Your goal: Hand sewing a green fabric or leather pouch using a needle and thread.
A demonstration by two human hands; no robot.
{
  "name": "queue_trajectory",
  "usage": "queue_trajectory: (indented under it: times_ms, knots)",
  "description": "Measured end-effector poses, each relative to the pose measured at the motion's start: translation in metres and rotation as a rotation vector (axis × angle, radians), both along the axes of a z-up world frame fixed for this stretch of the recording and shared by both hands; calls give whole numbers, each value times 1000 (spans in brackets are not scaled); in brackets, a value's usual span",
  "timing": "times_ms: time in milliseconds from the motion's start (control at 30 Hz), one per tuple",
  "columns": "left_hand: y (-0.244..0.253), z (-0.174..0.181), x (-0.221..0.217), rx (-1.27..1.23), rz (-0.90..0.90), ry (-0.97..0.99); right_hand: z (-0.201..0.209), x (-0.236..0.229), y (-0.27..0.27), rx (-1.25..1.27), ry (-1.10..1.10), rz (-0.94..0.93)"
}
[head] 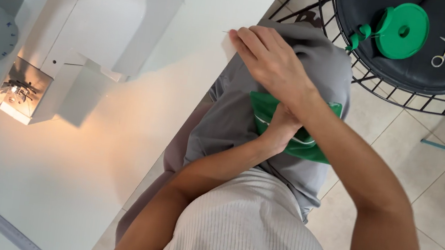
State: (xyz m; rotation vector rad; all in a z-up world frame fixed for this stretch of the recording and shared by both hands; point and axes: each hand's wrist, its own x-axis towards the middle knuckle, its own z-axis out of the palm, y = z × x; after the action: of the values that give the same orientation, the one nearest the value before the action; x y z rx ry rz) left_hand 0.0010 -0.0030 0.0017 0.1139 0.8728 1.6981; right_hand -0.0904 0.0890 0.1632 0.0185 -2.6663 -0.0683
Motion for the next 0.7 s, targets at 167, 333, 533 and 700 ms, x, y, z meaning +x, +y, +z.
queue_trajectory:
  times_ms: [167, 333, 533, 700]
  knots:
    - [-5, 6, -2, 44, -37, -43, -5, 1, 18, 105, 53, 121]
    - [-8, 22, -10, 74, -86, -53, -6, 2, 27, 229, 82, 149]
    - [-12, 14, -6, 17, -64, -31, 25, 53, 15, -393, 186, -60]
    - [-9, 38, -12, -98, -7, 268, 17, 159, -21, -1210, 423, -519]
